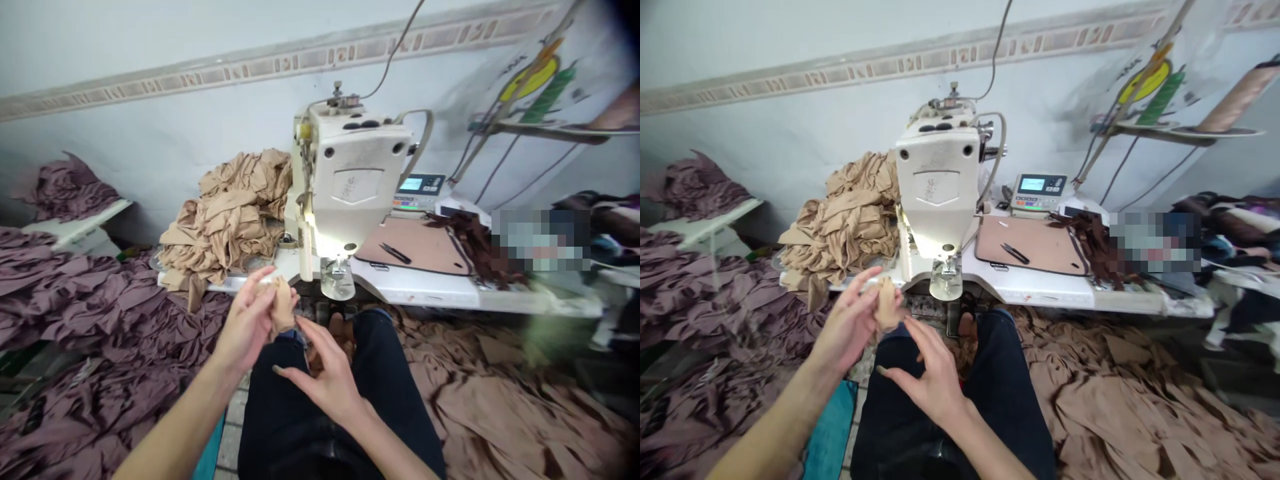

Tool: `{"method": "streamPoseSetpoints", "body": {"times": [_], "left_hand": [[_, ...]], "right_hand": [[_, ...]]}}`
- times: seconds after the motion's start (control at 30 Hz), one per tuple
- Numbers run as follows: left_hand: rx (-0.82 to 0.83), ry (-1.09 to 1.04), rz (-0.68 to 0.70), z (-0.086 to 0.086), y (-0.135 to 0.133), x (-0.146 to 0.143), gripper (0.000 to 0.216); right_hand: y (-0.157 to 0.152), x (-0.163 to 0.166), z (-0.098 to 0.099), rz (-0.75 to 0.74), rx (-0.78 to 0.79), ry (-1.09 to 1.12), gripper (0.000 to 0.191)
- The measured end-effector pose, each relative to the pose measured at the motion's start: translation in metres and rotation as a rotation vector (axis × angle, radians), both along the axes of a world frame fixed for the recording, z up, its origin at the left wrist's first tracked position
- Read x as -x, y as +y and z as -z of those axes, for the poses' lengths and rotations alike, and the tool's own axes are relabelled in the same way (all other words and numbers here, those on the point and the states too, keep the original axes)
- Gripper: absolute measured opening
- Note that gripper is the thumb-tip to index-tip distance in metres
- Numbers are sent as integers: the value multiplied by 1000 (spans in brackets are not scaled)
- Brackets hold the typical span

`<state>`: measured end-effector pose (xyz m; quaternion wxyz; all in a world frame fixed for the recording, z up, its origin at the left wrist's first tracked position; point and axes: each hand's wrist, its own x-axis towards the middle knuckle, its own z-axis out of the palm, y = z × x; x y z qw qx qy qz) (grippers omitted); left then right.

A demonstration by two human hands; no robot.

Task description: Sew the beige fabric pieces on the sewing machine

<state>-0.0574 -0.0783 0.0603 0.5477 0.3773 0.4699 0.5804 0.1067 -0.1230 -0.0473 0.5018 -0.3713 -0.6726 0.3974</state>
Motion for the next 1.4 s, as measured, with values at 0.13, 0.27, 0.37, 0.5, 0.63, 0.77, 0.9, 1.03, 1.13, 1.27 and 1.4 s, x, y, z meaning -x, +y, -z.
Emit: {"method": "streamPoseSetpoints", "body": {"times": [0.13, 0.27, 0.37, 0.5, 0.63, 0.77, 0.9, 1.03, 1.13, 1.27, 1.4], "left_hand": [[52, -65, 10, 44, -11, -19, 40], [2, 179, 93, 80, -8, -13, 47], [-117, 555, 285, 99, -10, -3, 30], [-194, 861, 534, 105, -17, -4, 29], [-185, 680, 714, 105, -22, -15, 31], [24, 423, 815, 111, -26, -20, 34], [83, 353, 733, 104, -25, -21, 35], [-45, 368, 627, 89, -16, -18, 36], [-182, 476, 600, 83, -8, -13, 34], [-492, 745, 475, 82, 0, -7, 26], [-594, 786, 396, 79, 4, -11, 25]], "right_hand": [[12, 5, 12, 23, 75, -46, 15], [15, -27, 13, 54, 181, -125, 17], [21, -64, 5, 52, 214, -205, 22], [35, -102, -4, -103, 194, -309, 22], [41, -116, -2, -419, 311, -345, 28], [40, -123, -1, -519, 498, -311, 33], [40, -123, -4, -445, 574, -143, 40], [42, -114, -7, -264, 630, 24, 45], [38, -105, -15, -120, 649, 86, 50], [26, -99, -37, 48, 409, -24, 43], [21, -97, -59, 222, -13, -194, 29]]}}
